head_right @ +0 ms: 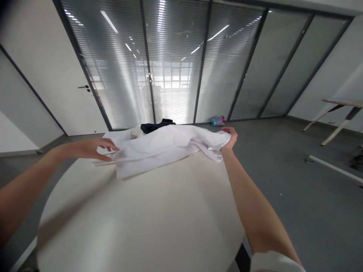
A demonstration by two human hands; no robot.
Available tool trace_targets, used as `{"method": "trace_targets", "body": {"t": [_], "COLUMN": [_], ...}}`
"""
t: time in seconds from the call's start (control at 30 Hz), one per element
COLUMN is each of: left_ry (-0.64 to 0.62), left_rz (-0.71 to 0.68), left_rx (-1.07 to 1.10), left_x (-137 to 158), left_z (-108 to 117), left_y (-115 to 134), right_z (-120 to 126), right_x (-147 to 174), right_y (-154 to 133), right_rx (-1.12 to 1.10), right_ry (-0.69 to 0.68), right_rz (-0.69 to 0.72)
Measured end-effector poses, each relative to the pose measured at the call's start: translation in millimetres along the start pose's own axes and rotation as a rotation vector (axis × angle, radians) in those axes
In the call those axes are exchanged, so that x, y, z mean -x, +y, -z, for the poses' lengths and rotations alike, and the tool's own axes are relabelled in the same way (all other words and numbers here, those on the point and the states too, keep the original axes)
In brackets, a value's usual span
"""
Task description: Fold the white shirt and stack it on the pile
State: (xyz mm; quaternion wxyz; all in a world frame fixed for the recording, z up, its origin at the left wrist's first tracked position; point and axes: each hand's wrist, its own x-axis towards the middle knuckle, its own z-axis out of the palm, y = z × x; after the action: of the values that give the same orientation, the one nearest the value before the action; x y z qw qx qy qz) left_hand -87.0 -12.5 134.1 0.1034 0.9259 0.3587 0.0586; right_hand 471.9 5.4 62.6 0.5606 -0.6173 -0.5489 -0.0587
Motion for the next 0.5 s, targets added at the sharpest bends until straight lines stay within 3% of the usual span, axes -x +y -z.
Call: {"method": "trace_targets", "body": {"t": [0.07, 0.13, 0.2, 0.3, 0.4, 0.5], "left_ry": [0.015, 0.119, 0.222, 0.309, 0.395, 0.431], "left_rz": [0.063, 0.102, 0.105, 0.043, 0.028, 0.016], "left_rx": [0.071, 0.104, 0.058, -0.181, -0.402, -0.525], "left_x": [1, -16, -45, -92, -129, -152], "left_z": [1, -7, -23, -60, -100, -119], "left_y": [8, 28, 53, 88, 109, 116], "right_z": [-4, -8, -12, -22, -38, -51], "right_x": [4, 12, 26, 57, 88, 105], "right_y": [-23, -50, -76, -106, -119, -121], "right_rx": [-0.084, -0.158, -0.197, -0.266, -0.245, -0.129], "right_ry": [0.031, 0.039, -0.065, -0.437, -0.86, -1.038], "right_rz": [0.051, 0.124, 0.257, 0.455, 0.515, 0.573]}}
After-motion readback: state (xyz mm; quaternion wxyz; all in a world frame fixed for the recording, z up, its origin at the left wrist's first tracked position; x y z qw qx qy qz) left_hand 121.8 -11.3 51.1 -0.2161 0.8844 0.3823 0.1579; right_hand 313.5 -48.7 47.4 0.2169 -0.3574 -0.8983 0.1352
